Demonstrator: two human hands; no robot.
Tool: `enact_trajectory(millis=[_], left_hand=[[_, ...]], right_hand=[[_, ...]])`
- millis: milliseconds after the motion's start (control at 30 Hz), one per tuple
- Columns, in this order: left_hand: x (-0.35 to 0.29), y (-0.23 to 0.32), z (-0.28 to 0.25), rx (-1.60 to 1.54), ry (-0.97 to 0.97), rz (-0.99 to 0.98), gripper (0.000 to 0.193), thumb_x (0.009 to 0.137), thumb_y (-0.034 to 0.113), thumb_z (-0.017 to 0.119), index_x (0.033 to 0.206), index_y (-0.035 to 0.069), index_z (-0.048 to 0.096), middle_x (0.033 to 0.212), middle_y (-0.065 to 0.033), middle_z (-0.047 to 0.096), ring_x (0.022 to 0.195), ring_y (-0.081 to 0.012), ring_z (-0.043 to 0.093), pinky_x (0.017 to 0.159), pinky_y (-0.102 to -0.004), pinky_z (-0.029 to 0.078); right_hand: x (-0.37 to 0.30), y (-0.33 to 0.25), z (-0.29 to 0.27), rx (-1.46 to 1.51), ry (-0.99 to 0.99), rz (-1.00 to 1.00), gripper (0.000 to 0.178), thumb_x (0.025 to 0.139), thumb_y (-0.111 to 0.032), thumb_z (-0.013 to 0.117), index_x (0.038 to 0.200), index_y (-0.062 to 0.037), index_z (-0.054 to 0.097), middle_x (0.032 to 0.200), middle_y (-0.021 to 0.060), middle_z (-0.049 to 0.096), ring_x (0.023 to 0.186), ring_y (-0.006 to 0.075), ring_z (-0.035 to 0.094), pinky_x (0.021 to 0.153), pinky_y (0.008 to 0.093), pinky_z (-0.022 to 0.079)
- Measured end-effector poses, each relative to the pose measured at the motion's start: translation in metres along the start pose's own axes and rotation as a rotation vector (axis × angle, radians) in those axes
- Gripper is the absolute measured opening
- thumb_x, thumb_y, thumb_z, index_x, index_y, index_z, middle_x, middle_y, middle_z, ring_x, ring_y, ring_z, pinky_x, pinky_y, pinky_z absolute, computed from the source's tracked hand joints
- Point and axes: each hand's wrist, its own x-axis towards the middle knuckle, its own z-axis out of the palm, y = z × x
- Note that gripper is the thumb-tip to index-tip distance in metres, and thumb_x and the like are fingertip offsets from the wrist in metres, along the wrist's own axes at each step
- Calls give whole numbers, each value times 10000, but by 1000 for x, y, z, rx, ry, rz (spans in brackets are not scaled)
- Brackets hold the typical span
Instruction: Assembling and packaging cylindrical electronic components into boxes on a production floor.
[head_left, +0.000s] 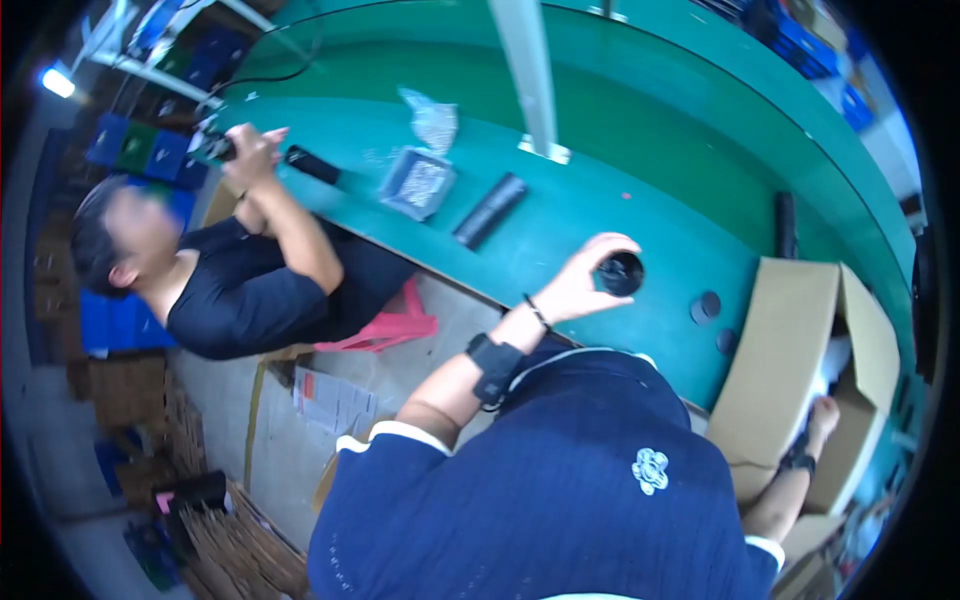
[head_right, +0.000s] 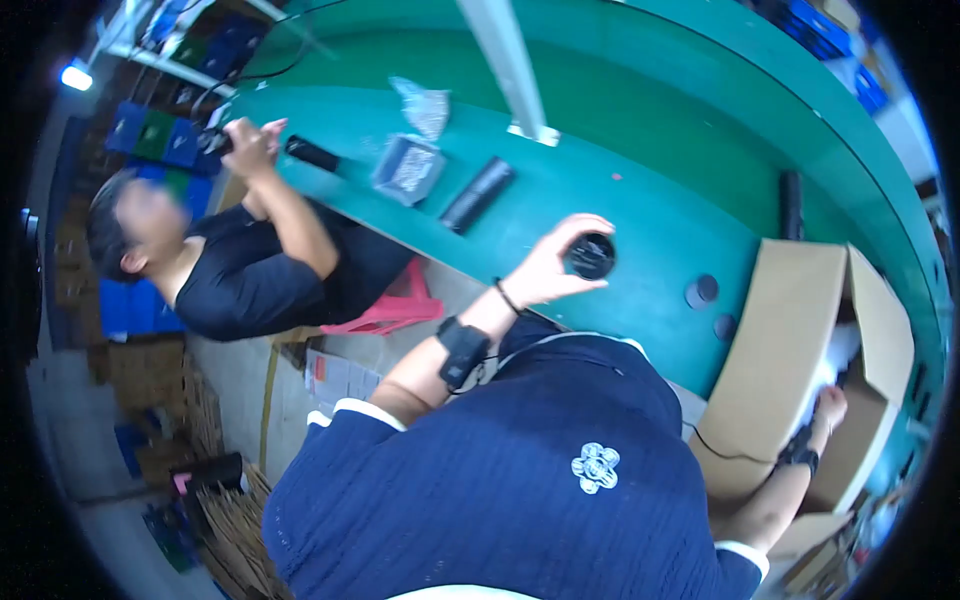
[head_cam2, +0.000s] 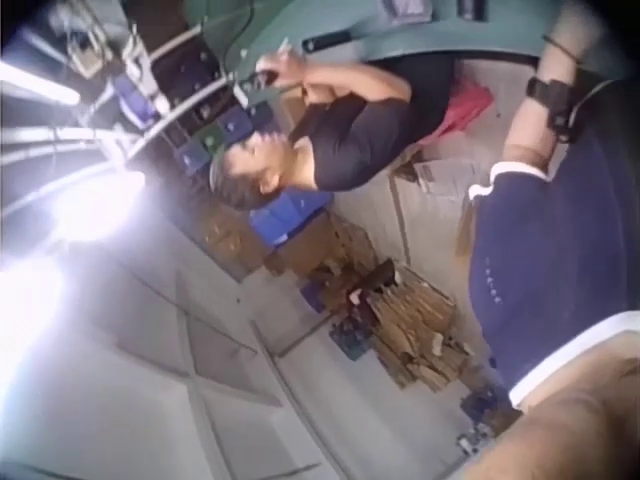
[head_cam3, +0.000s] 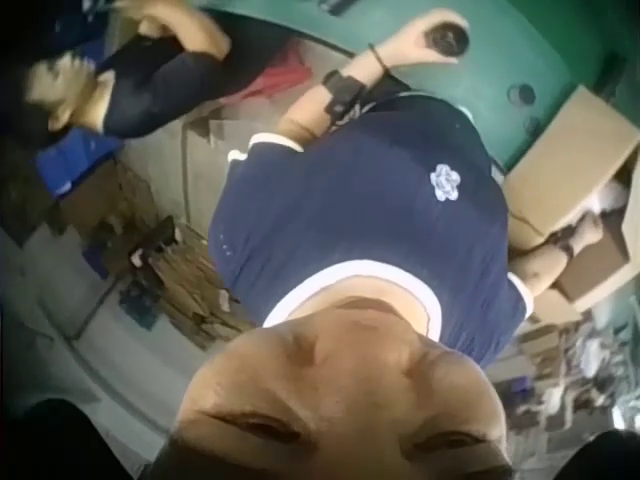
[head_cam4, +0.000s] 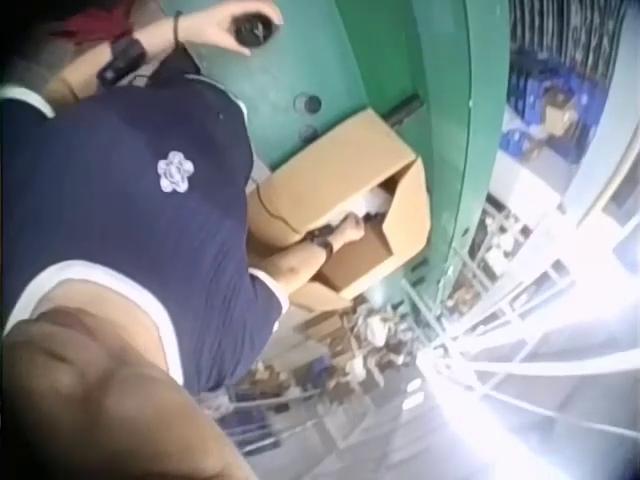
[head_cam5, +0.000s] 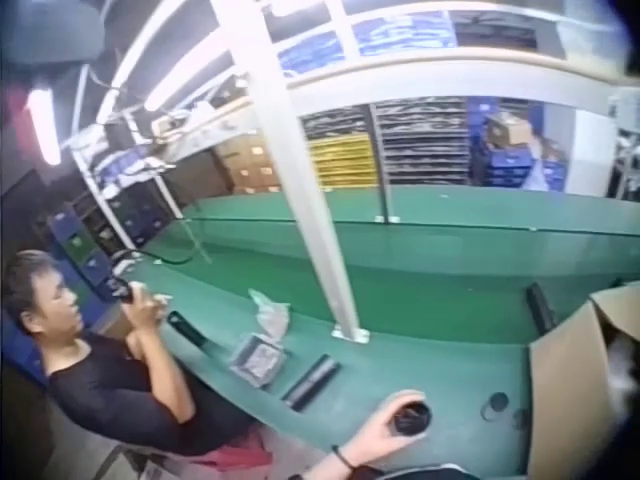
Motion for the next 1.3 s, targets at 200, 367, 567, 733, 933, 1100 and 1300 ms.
enact_trajectory(millis=[200,367,567,733,933,1100,1300], left_hand=[[1,2,-6,-10,-57,-1,599,646,80,811,1194,79,569,1250,-95,539,1267,-257,451,1070,-376,355],[-2,3,-2,-65,-45,-52,654,619,49,826,1215,89,559,1269,-93,529,1275,-245,442,1077,-368,355],[4,4,1,-111,-91,-29,630,648,76,822,1215,77,549,1260,-98,537,1241,-234,470,1045,-359,380],[-7,2,-12,-176,0,-183,654,655,61,811,1231,65,502,1184,-114,567,1143,-242,542,1011,-382,419],[17,-8,3,-939,-30,-436,557,762,98,734,1257,50,485,1090,-119,585,1050,-253,585,918,-386,470],[35,-6,3,-1298,-196,-456,772,754,217,738,1411,60,365,1245,-206,535,1044,-317,602,897,-423,497],[32,-7,-14,-1418,-389,-504,936,701,236,743,1463,2,251,1304,-222,502,950,-359,641,812,-426,533]], right_hand=[[-10,5,-17,-161,75,28,75,754,-113,693,736,-41,678,561,14,590,479,94,535,413,251,421],[-17,3,-38,-5,17,8,65,790,-109,647,740,-69,635,603,-17,572,487,75,496,420,221,395],[-86,-61,-53,356,-34,193,267,874,-80,562,1129,-80,644,779,-34,619,585,35,492,497,165,393],[-92,-123,-60,427,186,10,148,903,-139,603,1015,-62,662,764,-26,613,586,30,492,509,175,399],[-166,-300,-45,932,332,-287,148,953,-100,549,1077,-39,602,859,25,638,750,71,585,625,181,481],[-208,-394,45,684,-392,-644,186,898,-15,570,1066,-4,647,991,66,679,891,147,637,773,291,525],[-228,-416,84,721,-695,-835,175,821,15,607,968,-15,698,964,103,708,935,196,667,840,308,516]])
